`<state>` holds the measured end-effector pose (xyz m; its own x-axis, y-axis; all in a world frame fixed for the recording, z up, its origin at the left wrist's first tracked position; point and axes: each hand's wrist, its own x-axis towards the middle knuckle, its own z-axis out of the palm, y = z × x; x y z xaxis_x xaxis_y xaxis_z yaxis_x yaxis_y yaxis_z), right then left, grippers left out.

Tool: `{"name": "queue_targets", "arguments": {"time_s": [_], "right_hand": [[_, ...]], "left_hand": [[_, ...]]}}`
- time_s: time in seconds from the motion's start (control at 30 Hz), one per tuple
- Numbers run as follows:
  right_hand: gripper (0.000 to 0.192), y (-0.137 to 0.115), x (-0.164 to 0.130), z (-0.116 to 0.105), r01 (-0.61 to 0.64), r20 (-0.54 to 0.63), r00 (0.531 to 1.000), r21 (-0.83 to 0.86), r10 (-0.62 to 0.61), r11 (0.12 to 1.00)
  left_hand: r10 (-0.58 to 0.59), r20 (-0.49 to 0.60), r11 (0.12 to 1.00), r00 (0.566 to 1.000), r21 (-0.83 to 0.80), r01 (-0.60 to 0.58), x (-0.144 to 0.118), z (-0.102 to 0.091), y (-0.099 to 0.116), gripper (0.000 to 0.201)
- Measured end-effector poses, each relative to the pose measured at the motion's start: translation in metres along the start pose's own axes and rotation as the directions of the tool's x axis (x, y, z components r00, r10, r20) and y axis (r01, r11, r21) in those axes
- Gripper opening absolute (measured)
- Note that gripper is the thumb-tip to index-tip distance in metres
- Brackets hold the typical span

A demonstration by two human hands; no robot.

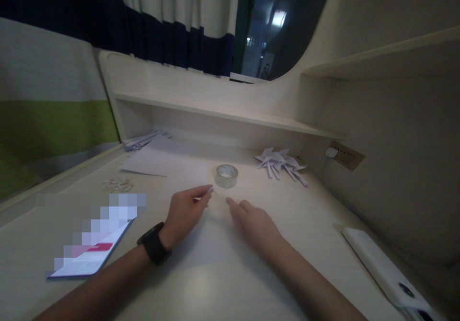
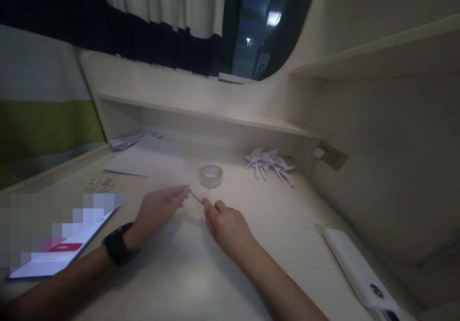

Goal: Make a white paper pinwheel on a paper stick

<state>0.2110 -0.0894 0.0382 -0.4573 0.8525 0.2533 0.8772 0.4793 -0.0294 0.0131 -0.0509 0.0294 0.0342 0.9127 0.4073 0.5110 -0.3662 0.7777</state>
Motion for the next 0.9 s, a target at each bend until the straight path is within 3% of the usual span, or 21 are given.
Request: {"name": "queue_targets", "arguments": {"time_s": [0.1,0.17,0.23,0.3,0.37,0.43,0.57,0.73,0.8,0.9], "right_hand": [[0.038,-0.0028,0.0001,0.0,0.051,-0.046,0.998,0.278,-0.04,0.959],[0.037,-0.0043,-0.0002,-0.0016,0.076,-0.047,0.997,0.335,-0.064,0.939],[0.038,-0.0041,-0.0007,-0.0032,0.045,-0.03,0.999,0.214,-0.04,0.976],[0.042,-0.0022,-0.0014,-0.0046,-0.001,-0.017,1.0,-0.022,0.0,1.0],[0.048,0.0003,-0.002,-0.0059,-0.003,-0.014,1.0,-0.226,0.0,0.974],[0.051,0.0024,-0.0024,-0.007,0.018,-0.021,0.999,-0.321,-0.027,0.947],[0.05,0.0021,-0.0021,-0.0058,0.011,-0.021,1.0,-0.24,-0.017,0.971],[0.039,-0.005,-0.0013,-0.002,-0.003,-0.021,1.0,0.153,0.006,0.988],[0.04,-0.0065,-0.0023,-0.0032,-0.002,0.0,1.0,0.082,0.002,0.997],[0.049,-0.0043,-0.0042,-0.0082,0.005,0.02,1.0,-0.211,-0.001,0.977]], "left_hand": [[0.042,-0.017,0.993,0.999,0.114,-0.04,-0.0013,-0.0008,-0.0008,0.031],[0.065,-0.017,0.985,0.998,0.162,-0.061,-0.0019,-0.0019,-0.0005,0.03],[0.07,-0.011,0.98,0.998,0.189,-0.066,-0.0019,-0.0031,0.0004,0.03],[0.058,0.006,0.98,0.998,0.19,-0.058,-0.0014,-0.0043,0.0017,0.03],[0.034,0.025,0.987,0.999,0.159,-0.038,-0.0007,-0.0052,0.0031,0.03],[0.011,0.037,0.993,0.999,0.114,-0.016,-0.0002,-0.0057,0.0046,0.03],[0.006,0.022,0.997,1.0,0.081,-0.007,-0.001,-0.0062,0.0065,0.031],[0.019,0.016,0.99,1.0,0.136,-0.021,-0.0027,-0.0062,0.0059,0.033],[0.019,0.028,0.985,0.999,0.17,-0.024,-0.0024,-0.0063,0.0053,0.033],[0.02,0.05,0.982,0.999,0.189,-0.029,-0.0012,-0.0067,0.0048,0.032]]}}
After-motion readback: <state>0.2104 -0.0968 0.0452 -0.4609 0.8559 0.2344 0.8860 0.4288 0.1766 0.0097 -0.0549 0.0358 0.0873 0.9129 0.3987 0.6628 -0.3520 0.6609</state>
